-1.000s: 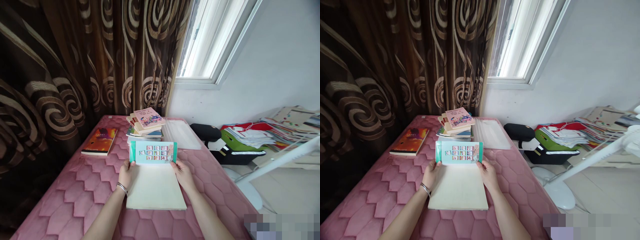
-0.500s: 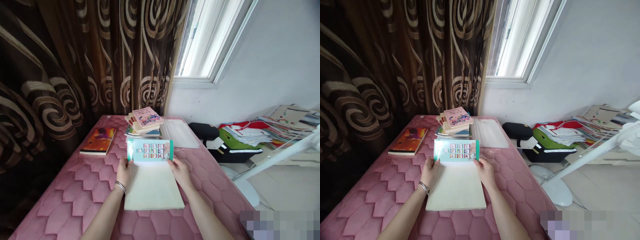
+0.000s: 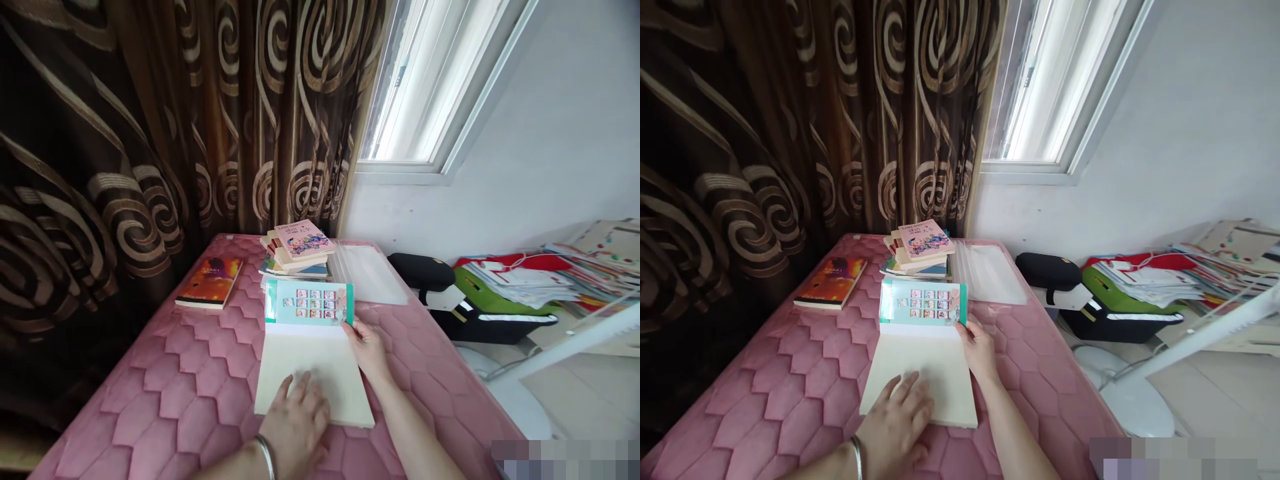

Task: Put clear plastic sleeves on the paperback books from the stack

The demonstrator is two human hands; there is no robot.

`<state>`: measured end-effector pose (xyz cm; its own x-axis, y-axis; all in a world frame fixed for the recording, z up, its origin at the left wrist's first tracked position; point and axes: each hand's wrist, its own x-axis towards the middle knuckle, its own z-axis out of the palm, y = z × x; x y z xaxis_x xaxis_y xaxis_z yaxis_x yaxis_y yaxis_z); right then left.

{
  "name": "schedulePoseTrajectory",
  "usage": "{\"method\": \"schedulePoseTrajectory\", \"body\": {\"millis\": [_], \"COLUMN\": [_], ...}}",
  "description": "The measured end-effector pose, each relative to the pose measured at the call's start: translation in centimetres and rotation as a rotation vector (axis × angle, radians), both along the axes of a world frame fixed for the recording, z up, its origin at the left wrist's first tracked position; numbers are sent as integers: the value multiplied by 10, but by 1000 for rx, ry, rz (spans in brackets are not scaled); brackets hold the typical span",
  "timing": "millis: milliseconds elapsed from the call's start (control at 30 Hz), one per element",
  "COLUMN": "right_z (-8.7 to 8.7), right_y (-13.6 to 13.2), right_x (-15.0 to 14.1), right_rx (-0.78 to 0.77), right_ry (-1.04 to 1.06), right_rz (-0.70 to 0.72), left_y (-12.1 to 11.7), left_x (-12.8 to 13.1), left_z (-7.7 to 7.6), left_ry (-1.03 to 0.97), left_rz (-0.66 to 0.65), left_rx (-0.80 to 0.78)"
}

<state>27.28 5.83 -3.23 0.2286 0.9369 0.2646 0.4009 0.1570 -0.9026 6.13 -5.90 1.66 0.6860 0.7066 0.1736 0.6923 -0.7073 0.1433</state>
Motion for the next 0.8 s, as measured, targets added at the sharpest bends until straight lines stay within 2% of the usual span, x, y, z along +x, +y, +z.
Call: {"method": "schedulePoseTrajectory", "body": {"millis": [133,300,367,433,500,567,633,700,767,800], "right_z": [1,4,6,10,15,19,20,20,20,20], "right_y": [0,-3,-5,-7,-9,-11,-14,-16,-18,-19], "right_x": [-1,-3,-2,-1,1,1,0,-3,-6,-7], "right_rx": [2,-3,-7,-18,-69,-169,-263,-317,-355,-378], "right_ry": [-4,10,12,27,62,102,120,125,132,138], "right_rz": [21,18,23,49,139,266,355,378,365,351], "left_y": [3,7,3,-4,-12,-22,-32,-41,-46,-45], "left_x": [-11,-14,-15,-17,-20,-22,-23,-22,-22,-21], "left_z": [-12,-15,-8,6,20,24,10,-16,-38,-44], "left_ry": [188,312,322,302,275,255,228,207,215,225], "left_rz": [3,-177,-217,-213,-193,-203,-231,-217,-205,-187], "left_rx": [48,322,407,446,460,481,547,585,522,450]}}
